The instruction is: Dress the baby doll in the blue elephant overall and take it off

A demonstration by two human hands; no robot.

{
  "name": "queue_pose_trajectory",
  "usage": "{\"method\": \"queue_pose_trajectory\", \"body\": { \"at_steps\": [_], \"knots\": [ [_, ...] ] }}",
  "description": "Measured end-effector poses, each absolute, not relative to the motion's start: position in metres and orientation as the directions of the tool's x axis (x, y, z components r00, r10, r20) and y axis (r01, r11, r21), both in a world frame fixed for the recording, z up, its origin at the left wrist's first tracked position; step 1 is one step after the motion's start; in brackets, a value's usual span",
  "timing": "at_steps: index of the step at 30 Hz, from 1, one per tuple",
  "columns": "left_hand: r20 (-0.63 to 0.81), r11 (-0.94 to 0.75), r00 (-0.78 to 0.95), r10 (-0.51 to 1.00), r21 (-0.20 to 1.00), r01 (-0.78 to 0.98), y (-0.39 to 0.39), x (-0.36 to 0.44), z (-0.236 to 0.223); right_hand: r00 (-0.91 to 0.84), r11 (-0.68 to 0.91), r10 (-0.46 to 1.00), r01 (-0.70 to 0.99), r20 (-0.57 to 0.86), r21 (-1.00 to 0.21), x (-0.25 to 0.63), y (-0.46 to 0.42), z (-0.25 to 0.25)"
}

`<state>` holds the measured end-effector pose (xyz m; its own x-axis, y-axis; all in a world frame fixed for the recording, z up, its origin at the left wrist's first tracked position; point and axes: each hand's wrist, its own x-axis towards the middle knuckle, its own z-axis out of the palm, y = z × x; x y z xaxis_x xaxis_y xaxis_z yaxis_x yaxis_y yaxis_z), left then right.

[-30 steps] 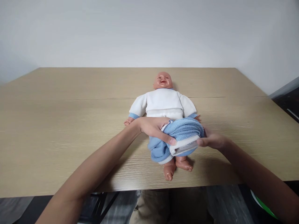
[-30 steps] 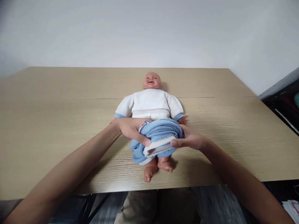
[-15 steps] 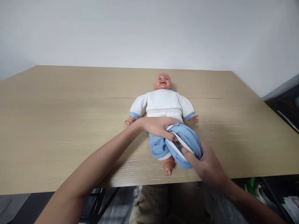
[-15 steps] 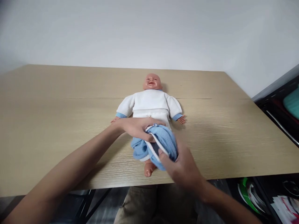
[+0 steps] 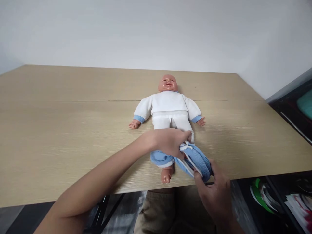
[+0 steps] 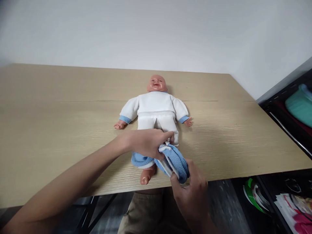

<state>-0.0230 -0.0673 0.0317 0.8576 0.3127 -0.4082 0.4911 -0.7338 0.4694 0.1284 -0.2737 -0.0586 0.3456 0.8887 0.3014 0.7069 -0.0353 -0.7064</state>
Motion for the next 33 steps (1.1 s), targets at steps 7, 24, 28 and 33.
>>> {"method": "queue_pose_trajectory", "body": {
  "at_steps": [7, 24, 28, 33],
  "knots": [
    [-0.425, -0.736, 0.843, 0.33, 0.443, 0.512, -0.07, -0.023, 0.018, 0.384, -0.037, 0.832, 0.758, 0.4, -0.652, 0.128, -0.273, -0.073],
    [-0.353, -0.537, 0.903, 0.246, 0.726, 0.43, -0.063, -0.034, 0.016, 0.43, -0.196, 0.891, 0.076, -0.145, -0.978, 0.132, -0.274, -0.093],
    [-0.207, -0.413, 0.933, 0.295, 0.852, 0.32, -0.066, -0.045, 0.006, 0.339, -0.161, 0.928, -0.003, -0.153, -0.987, 0.137, -0.259, -0.096],
    [-0.101, -0.328, 0.92, 0.379, 0.915, 0.236, -0.077, -0.056, 0.002, 0.255, -0.077, 0.963, -0.062, -0.09, -0.995, 0.143, -0.239, -0.092]
  ]
}}
